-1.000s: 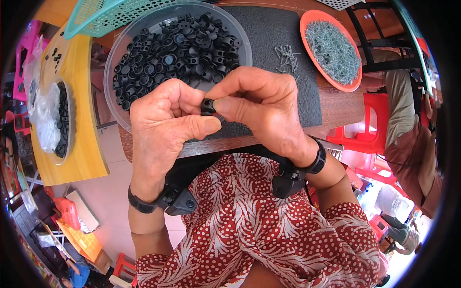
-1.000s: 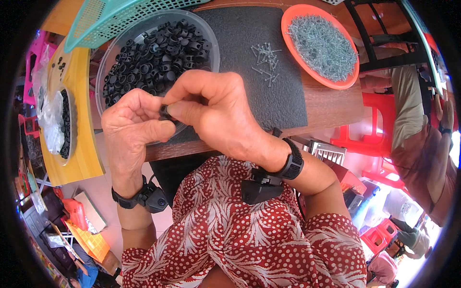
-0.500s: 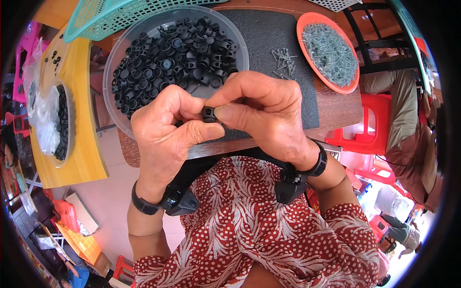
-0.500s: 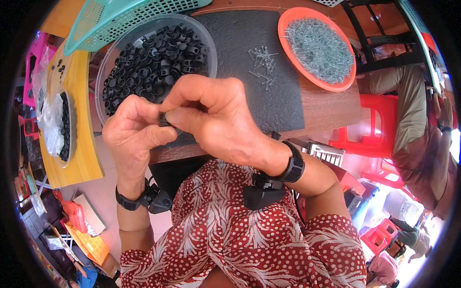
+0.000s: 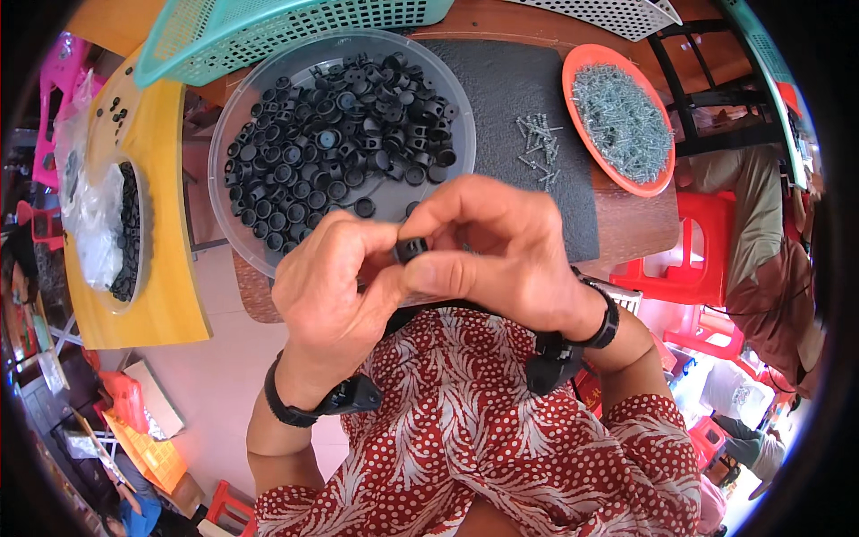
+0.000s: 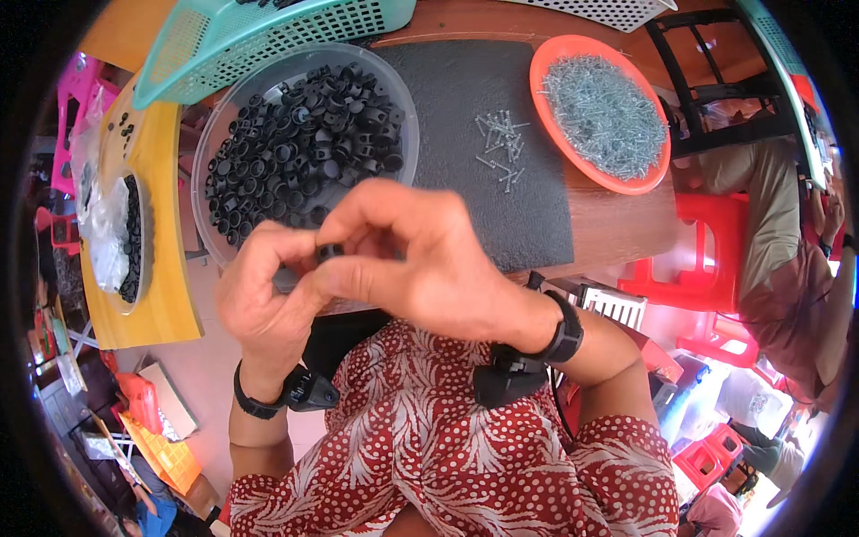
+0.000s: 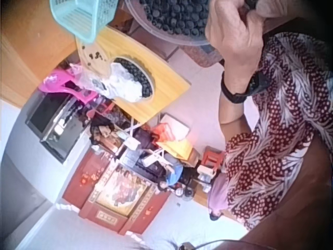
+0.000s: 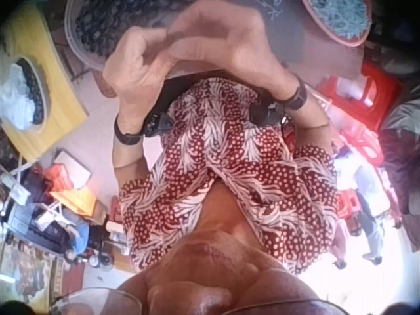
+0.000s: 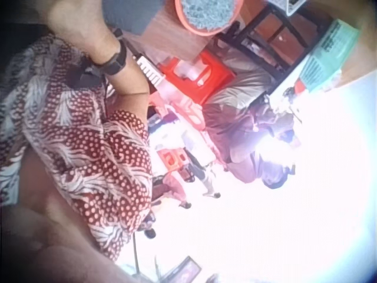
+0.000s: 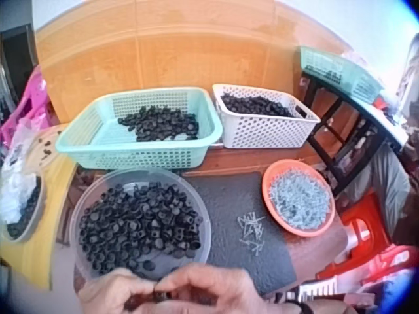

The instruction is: Assembling small black plastic caps with metal screws by hand.

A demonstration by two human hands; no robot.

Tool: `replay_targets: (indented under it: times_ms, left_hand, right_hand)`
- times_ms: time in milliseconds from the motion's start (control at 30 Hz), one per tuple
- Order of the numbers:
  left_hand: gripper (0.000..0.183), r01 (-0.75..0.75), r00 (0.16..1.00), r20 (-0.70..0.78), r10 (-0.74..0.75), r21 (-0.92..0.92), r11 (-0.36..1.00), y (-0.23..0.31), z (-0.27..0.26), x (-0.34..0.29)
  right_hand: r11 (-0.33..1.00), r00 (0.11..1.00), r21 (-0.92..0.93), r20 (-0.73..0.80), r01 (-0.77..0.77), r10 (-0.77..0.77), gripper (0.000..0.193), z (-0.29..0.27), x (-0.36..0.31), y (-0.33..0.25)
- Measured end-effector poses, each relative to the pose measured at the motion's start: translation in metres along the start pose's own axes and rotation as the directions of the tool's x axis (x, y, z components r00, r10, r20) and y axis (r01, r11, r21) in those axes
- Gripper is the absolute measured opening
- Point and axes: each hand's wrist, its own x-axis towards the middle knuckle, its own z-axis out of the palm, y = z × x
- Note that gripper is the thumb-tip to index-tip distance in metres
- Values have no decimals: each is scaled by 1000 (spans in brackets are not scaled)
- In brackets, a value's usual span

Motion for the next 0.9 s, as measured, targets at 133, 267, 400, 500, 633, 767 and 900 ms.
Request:
replay_targets:
  times_ms: [133, 267, 400, 500, 633, 767, 900]
  left_hand:
    - [34, 126, 986, -113, -123, 20, 992, -3, -9, 0]
    - [31, 187, 974, -139, -177, 62, 980, -23, -30, -6]
    - [33, 199, 979, -66, -191, 146, 969, -22, -29, 4]
    - [33, -47, 997, -28, 69, 485, 873, -27, -25, 17]
    - [33, -118, 993, 71, 94, 540, 834, -33, -25, 19]
    - [36, 196, 980, -16, -196, 192, 962, -31, -33, 11]
    - [27, 142, 990, -44, -137, 167, 976, -31, -25, 24]
  right_hand:
    - [994, 962, -73, -258, 76, -92, 15, -25, 15, -10]
    - [931, 906, -360, -370, 63, -205, 20, -82, 36, -38]
    - [700, 818, -710, -360, 73, -450, 21, -134, 61, -54]
    - [488, 717, -868, -286, 86, -636, 16, -157, 98, -74]
    - [291, 603, -953, -186, 80, -776, 15, -194, 146, -97]
    - [147, 658, -989, -122, -17, -743, 19, -239, 194, -98]
    - [-177, 692, -973, 26, -148, -722, 20, -278, 182, -111]
